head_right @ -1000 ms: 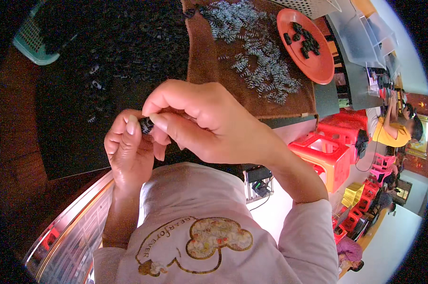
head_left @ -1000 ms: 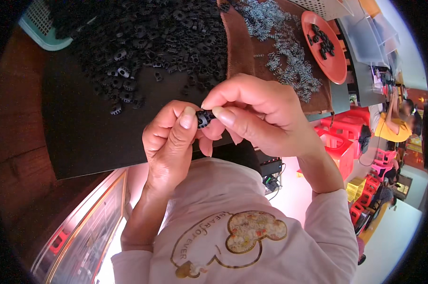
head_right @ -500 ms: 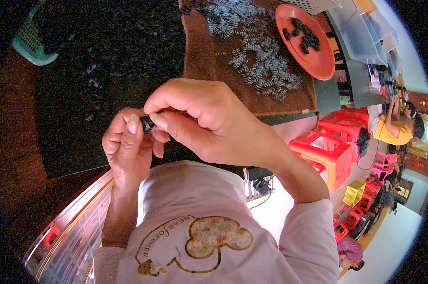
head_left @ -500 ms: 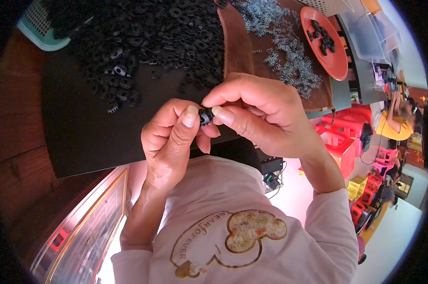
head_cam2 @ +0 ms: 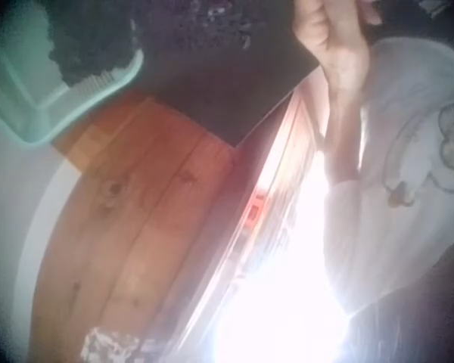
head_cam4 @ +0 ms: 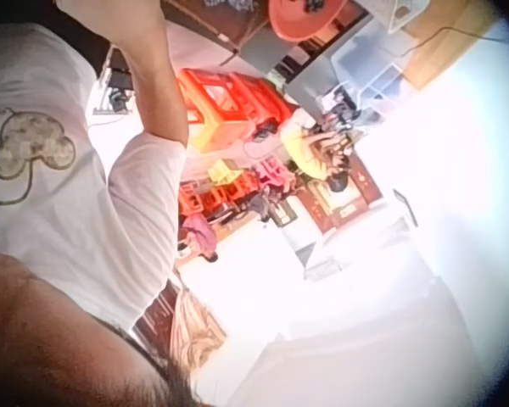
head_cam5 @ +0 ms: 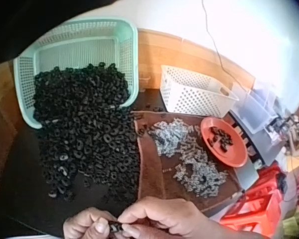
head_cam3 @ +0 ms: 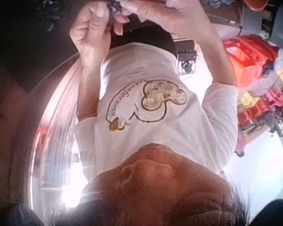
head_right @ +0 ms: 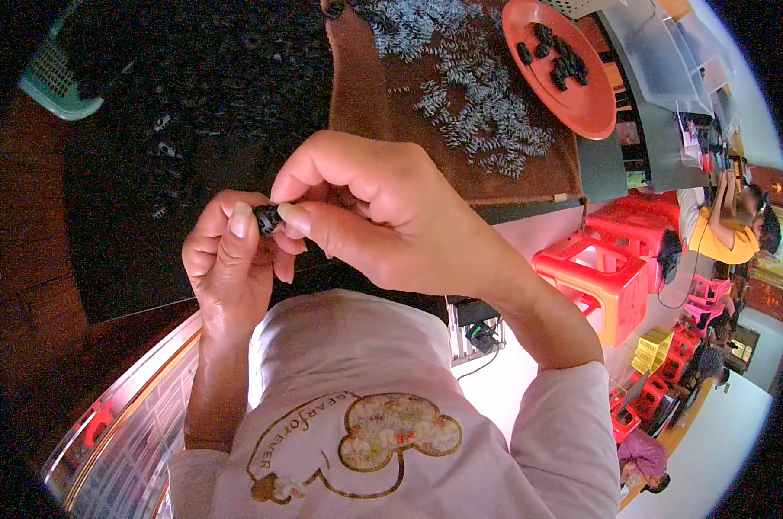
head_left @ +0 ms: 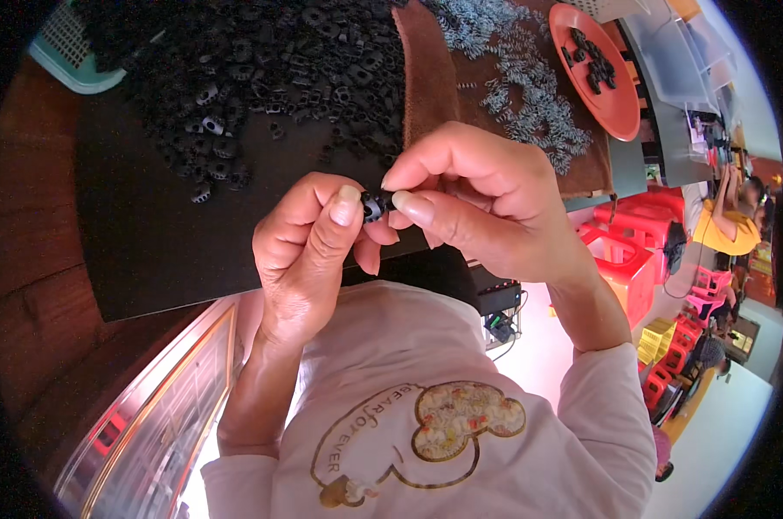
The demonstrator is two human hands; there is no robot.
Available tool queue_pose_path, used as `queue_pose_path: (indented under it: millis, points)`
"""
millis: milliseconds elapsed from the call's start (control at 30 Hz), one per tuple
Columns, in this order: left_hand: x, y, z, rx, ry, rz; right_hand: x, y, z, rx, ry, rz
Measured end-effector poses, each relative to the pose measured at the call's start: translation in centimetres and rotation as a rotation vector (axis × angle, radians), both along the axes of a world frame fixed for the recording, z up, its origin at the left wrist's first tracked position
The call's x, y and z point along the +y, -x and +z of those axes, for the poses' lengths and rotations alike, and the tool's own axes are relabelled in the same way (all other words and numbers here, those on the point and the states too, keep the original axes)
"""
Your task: Assembling small plastic and metal components by hand.
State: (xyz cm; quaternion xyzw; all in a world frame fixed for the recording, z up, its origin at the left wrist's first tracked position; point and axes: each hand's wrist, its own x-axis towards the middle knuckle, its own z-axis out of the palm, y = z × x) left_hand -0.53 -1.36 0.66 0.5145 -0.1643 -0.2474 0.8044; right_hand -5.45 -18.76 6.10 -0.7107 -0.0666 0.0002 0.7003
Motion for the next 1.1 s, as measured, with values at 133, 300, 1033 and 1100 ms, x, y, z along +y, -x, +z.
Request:
queue_pose_path:
  millis: [133,300,1033,1100]
  points:
    - [0.0,0.0,0.1,-0.002,-0.044,-0.012,-0.4,0.0,-0.2,-0.004,0.025,-0.001]
    - [0.1,-0.3,0.1,-0.030,-0.057,-0.049,-0.7,0.0,-0.5,0.017,0.007,0.020]
    - [0.1,-0.2,1.0,0.015,-0.103,-0.099,-1.1,-0.2,-0.5,0.171,-0.032,0.051]
    - [0.3,-0.3,0.7,-0.040,-0.095,-0.132,-1.1,-0.2,-0.6,0.202,-0.074,0.076]
